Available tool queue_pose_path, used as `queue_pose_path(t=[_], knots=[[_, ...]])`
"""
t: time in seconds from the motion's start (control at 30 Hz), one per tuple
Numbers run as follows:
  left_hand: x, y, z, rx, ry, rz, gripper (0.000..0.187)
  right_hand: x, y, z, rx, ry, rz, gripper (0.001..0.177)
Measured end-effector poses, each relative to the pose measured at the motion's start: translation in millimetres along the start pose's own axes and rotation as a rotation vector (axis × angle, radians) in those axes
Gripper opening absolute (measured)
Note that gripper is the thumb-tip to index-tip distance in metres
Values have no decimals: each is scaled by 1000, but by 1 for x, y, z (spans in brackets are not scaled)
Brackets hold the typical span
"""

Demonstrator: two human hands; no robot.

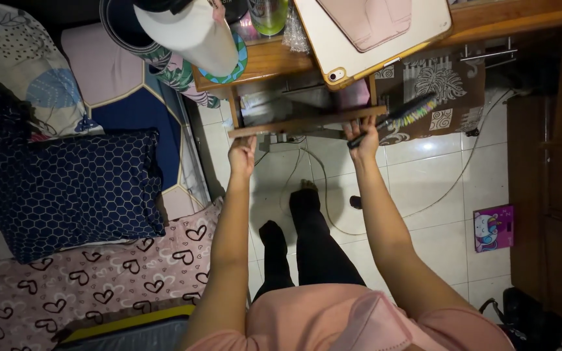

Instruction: The person retrieves makeup brushes from a suitcase and cleans them one by one using a white wipe at a vanity table. They open drawers to access items and return the brushes to the suitcase after cleaning.

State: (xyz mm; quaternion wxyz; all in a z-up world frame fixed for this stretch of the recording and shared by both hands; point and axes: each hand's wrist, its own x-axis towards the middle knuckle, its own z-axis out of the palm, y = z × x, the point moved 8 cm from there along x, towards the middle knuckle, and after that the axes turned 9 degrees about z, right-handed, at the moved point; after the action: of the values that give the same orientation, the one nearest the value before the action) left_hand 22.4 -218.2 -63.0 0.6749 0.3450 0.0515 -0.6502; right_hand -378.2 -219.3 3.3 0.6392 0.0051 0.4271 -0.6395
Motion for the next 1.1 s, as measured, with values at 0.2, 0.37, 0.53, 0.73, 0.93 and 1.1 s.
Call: queue_pose_path(t=[0.2,0.37,0.53,0.73,0.93,1.1], knots=[[57,4,30,52,-25,35,90,37,-15,67,131,43,-35,47],[92,8,48,53,-3,29,83,61,-20,90,149,-40,-54,26],[100,13,46,101,72,-14,72,99,-14,79,138,-114,-33,14],[86,-2,48,662,-72,360,36,73,22,45,97,-247,53,17],[98,-92,41,1997,-389,694,42,-10,106,-61,-29,187,94,50],[156,-177,38,2435,-670,585,34,-56,121,-117,-412,143,134,50]])
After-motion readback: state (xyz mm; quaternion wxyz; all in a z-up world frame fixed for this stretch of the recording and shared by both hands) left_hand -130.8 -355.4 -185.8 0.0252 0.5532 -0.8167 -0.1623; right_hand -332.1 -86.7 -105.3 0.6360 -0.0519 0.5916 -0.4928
